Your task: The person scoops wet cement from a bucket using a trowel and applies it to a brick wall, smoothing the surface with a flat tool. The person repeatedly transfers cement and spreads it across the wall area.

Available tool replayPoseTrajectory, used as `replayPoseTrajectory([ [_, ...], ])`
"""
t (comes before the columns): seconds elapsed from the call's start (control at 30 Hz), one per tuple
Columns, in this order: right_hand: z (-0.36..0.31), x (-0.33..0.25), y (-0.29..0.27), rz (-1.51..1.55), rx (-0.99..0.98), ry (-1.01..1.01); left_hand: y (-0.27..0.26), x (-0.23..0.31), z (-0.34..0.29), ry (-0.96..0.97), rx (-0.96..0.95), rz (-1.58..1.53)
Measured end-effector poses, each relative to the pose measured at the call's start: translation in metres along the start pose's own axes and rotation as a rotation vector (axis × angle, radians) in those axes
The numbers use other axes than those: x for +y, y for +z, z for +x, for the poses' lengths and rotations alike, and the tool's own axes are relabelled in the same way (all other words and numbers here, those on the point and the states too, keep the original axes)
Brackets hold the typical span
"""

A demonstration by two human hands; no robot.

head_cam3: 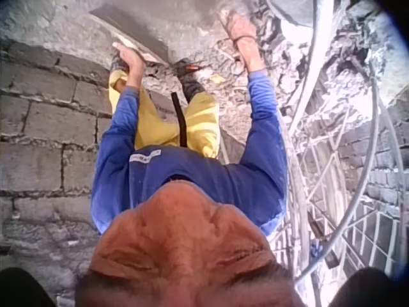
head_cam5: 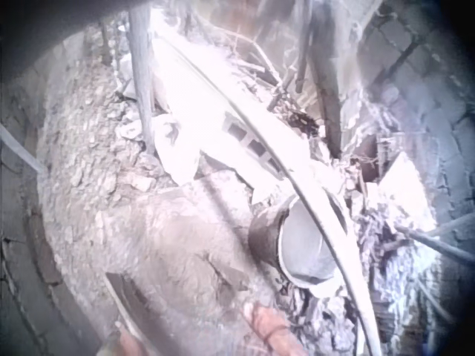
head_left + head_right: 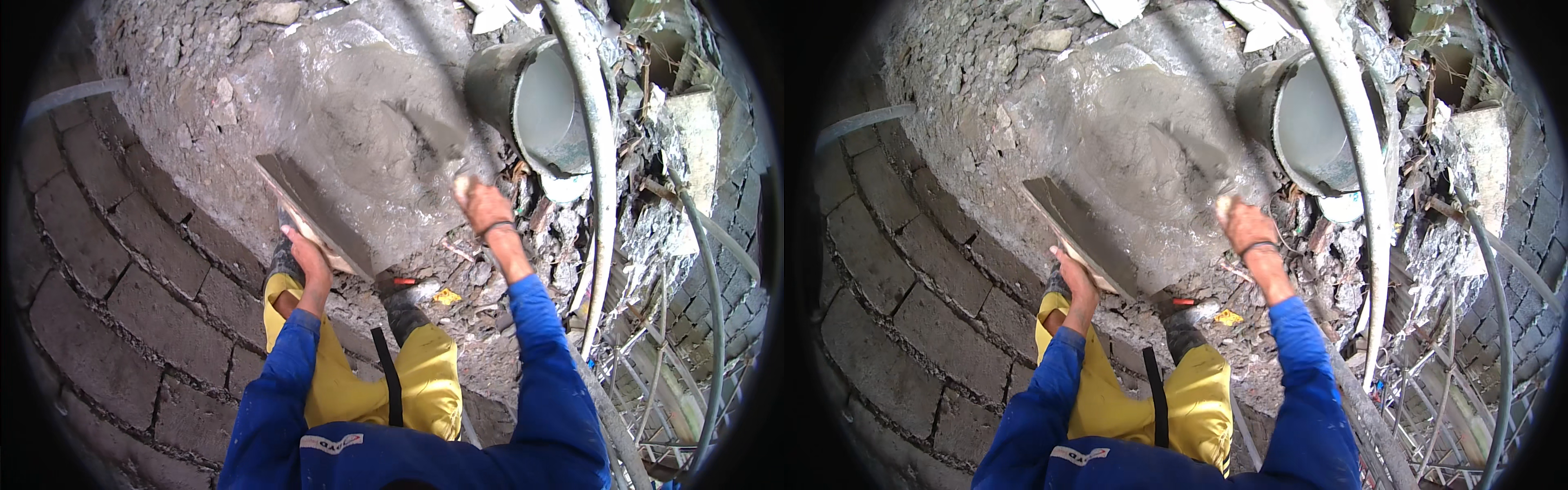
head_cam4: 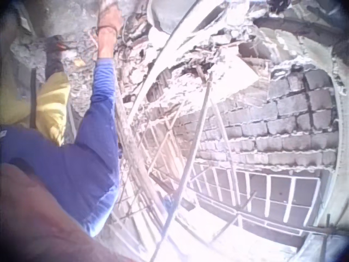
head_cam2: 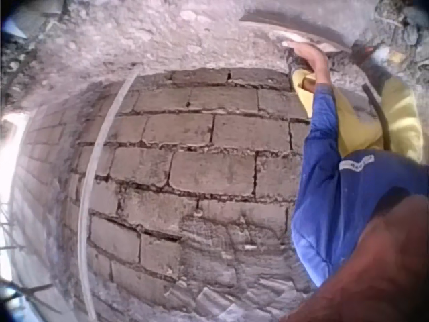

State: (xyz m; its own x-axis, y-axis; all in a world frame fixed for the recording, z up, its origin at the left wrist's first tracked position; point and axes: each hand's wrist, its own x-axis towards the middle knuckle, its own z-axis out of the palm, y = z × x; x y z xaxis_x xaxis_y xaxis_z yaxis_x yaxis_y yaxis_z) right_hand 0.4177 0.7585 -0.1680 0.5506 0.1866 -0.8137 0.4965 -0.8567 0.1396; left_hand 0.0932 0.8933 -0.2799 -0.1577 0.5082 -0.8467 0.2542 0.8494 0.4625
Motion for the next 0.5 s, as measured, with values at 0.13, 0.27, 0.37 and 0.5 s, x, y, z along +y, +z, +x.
replayPoseTrajectory([
  [0.13,0.068,0.015,-0.005,0.108,0.054,-0.266,0.005,0.003,-0.005,-0.024,-0.043,-0.053],
  [0.27,0.132,-0.044,0.089,0.330,-0.002,-0.285,0.008,0.000,-0.008,0.025,-0.010,-0.093],
  [0.37,0.080,-0.054,0.141,0.269,-0.009,-0.224,0.007,-0.007,-0.024,0.010,0.015,-0.103],
  [0.5,0.028,-0.003,0.160,0.072,-0.089,-0.193,0.006,-0.021,-0.020,0.059,0.038,0.007],
])
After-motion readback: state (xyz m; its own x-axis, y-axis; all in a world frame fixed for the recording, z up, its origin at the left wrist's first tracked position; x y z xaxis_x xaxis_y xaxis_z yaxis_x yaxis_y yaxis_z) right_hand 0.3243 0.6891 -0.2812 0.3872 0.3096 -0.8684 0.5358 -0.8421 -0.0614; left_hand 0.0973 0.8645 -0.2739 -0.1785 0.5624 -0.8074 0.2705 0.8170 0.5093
